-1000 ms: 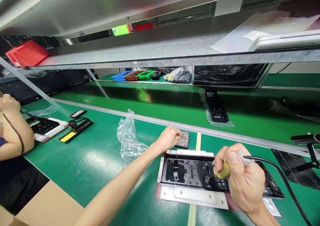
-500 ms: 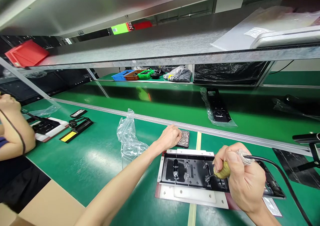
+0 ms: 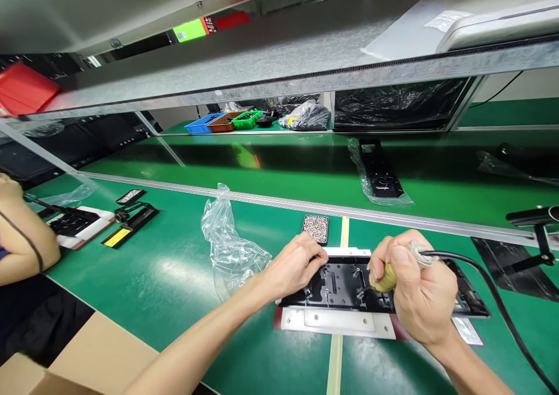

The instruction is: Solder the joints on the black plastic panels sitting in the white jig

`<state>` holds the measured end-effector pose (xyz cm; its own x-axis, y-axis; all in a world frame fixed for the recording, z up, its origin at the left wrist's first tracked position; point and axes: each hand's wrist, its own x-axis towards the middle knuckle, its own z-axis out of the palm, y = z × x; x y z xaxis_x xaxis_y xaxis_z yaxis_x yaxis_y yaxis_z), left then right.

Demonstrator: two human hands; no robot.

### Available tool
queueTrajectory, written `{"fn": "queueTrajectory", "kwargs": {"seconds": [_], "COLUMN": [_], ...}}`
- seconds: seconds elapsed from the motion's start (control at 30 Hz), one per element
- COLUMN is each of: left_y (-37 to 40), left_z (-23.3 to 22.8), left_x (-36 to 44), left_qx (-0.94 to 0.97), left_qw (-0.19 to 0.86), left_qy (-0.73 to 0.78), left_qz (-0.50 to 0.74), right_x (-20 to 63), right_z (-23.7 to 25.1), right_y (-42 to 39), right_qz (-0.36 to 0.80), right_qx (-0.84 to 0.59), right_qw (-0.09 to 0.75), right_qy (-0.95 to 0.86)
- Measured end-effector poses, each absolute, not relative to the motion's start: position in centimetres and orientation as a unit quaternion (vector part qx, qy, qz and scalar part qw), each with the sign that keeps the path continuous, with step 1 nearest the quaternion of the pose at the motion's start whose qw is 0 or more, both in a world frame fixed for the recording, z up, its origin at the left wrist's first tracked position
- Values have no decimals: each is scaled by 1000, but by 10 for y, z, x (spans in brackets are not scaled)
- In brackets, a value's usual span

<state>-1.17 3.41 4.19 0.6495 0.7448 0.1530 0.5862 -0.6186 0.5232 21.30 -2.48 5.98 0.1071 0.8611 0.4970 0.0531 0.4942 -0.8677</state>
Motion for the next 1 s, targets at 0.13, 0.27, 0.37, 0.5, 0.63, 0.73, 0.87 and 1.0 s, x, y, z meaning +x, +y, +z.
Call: {"fn": "queueTrajectory", "kwargs": {"seconds": [0.13,0.27,0.37,0.5,0.63,0.73,0.87,1.0], "left_y": [28,30,30,23,11,3,-1,-3], "left_z": [35,36,39,45,48,47,43,41], "left_x": [-9,-8,-7,-9,-17,-22,-24,-22], "left_qx": [889,877,868,866,883,907,915,921], "left_qw": [207,231,246,237,195,141,94,66], "left_qy": [370,380,390,393,369,351,359,361], "left_qz": [176,182,185,199,215,187,158,131], "right_x": [213,214,214,213,212,212,214,214], "right_z": [60,60,60,60,60,59,60,60], "right_y": [-25,-27,-27,-27,-28,-28,-27,-27], "right_qz": [318,323,326,327,330,324,332,340], "right_qx": [-389,-389,-392,-388,-390,-397,-399,-403], "right_qw": [634,635,634,637,634,634,633,633], "right_qy": [-587,-584,-582,-581,-581,-578,-573,-567]}}
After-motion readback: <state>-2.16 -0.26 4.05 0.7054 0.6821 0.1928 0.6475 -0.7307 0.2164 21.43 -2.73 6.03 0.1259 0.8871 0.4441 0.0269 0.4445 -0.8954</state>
